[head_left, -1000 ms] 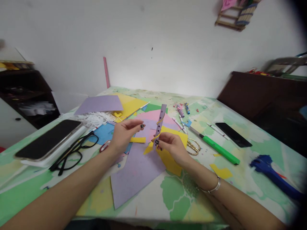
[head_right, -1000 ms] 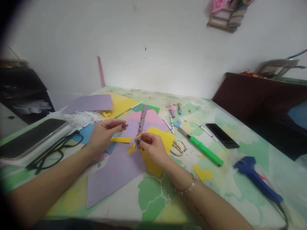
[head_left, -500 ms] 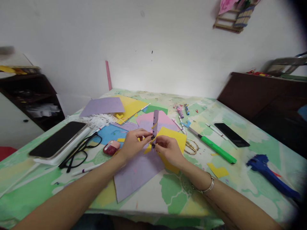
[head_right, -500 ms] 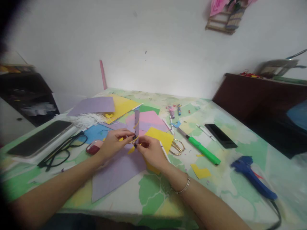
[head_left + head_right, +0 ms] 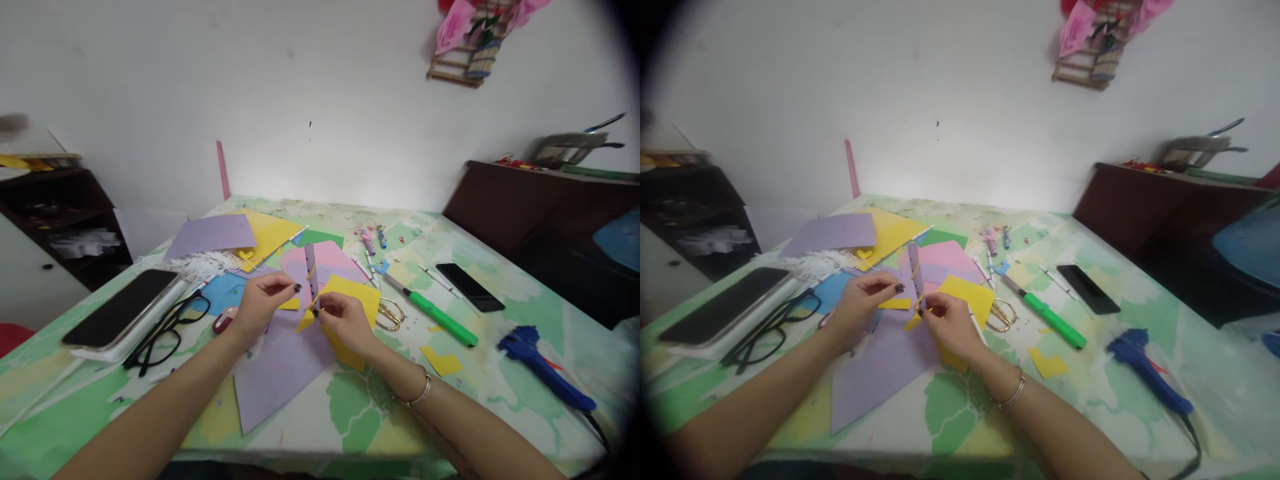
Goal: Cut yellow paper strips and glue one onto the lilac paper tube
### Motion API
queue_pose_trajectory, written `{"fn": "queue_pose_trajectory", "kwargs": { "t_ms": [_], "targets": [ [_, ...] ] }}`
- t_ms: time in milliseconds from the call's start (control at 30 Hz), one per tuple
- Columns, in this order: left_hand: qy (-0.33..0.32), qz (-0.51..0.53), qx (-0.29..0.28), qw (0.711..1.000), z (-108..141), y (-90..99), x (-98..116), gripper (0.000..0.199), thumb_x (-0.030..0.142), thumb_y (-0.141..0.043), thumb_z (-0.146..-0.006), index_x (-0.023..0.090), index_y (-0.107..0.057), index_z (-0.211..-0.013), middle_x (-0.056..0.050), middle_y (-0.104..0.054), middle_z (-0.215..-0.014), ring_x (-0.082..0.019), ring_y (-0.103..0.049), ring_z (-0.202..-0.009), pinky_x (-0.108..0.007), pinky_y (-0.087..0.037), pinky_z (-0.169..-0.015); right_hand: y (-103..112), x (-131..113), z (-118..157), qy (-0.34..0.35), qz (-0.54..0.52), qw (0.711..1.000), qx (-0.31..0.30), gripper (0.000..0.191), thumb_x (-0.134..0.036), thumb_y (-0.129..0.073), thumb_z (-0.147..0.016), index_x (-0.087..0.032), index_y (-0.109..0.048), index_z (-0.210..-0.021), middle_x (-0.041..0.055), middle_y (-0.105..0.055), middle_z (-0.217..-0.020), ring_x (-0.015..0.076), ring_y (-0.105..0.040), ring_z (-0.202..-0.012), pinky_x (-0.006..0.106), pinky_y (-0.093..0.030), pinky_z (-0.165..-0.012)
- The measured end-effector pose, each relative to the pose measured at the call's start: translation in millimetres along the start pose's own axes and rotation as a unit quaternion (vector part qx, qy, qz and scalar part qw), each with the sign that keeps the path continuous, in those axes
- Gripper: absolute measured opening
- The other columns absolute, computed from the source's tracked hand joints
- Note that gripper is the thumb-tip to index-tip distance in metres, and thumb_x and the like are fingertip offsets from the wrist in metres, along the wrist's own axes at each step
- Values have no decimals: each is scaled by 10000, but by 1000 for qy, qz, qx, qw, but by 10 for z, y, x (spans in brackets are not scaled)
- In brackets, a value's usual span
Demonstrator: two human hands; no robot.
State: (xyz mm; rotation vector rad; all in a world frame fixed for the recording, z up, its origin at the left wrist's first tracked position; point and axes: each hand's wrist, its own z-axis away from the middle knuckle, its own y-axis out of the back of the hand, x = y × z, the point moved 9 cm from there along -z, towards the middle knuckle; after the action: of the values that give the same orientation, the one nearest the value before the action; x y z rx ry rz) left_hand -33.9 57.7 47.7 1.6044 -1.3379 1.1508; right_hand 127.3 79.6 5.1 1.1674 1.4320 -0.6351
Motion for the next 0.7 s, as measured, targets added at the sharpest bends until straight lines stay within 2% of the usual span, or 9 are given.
{"fn": "queue_pose_trajectory", "kwargs": {
  "t_ms": [167,333,400,467,533,633,700],
  "targets": [
    [15,166,34,985,-89,207,31,80,212,-773,-623,172,-703,-616,-6,-637,-635,-109,-564,-663,-228,-465,-669,32,42,-28,-22,-35,999,7,183,-230,-625,-711,-155,-705,-857,25,-682,-754,125,-591,-655,257,-471,-633],
    [-12,309,54,949,-153,413,189,273,326,-835,-546,174,-608,-557,42,-546,-570,-69,-516,-594,-184,-480,-605,76,66,-75,-44,-84,995,14,161,-242,-614,-688,-151,-682,-803,1,-644,-642,116,-578,-580,247,-461,-585],
    [-39,385,76,919,-171,579,264,330,295,-850,-513,171,-545,-537,71,-505,-535,-41,-477,-537,-145,-457,-542,115,86,-101,-50,-94,994,21,161,-267,-616,-693,-150,-671,-789,-1,-631,-605,117,-571,-559,249,-457,-569],
    [-76,501,107,856,-178,807,322,348,156,-853,-455,168,-519,-551,87,-518,-532,-34,-484,-524,-134,-442,-497,170,114,-132,-55,-97,993,29,168,-284,-613,-700,-149,-662,-787,-1,-627,-596,117,-565,-549,251,-456,-561],
    [-117,555,124,814,-179,1023,390,377,84,-844,-414,177,-515,-573,100,-530,-537,-39,-501,-523,-150,-449,-490,244,147,-170,-60,-90,993,39,164,-287,-610,-711,-149,-654,-786,-4,-623,-600,113,-561,-545,250,-459,-562],
    [-139,565,122,804,-190,1204,439,404,69,-860,-436,177,-504,-591,111,-516,-541,-28,-514,-539,-136,-454,-521,414,207,-237,-73,-58,994,62,157,-286,-600,-768,-146,-649,-821,-11,-609,-613,108,-559,-552,247,-467,-565],
    [-130,559,116,811,-203,1221,411,403,80,-855,-488,173,-483,-610,108,-520,-556,-34,-514,-552,-152,-460,-545,573,256,-281,-91,-20,992,81,183,-300,-587,-839,-139,-642,-906,2,-632,-706,113,-585,-613,258,-492,-599]
  ]
}}
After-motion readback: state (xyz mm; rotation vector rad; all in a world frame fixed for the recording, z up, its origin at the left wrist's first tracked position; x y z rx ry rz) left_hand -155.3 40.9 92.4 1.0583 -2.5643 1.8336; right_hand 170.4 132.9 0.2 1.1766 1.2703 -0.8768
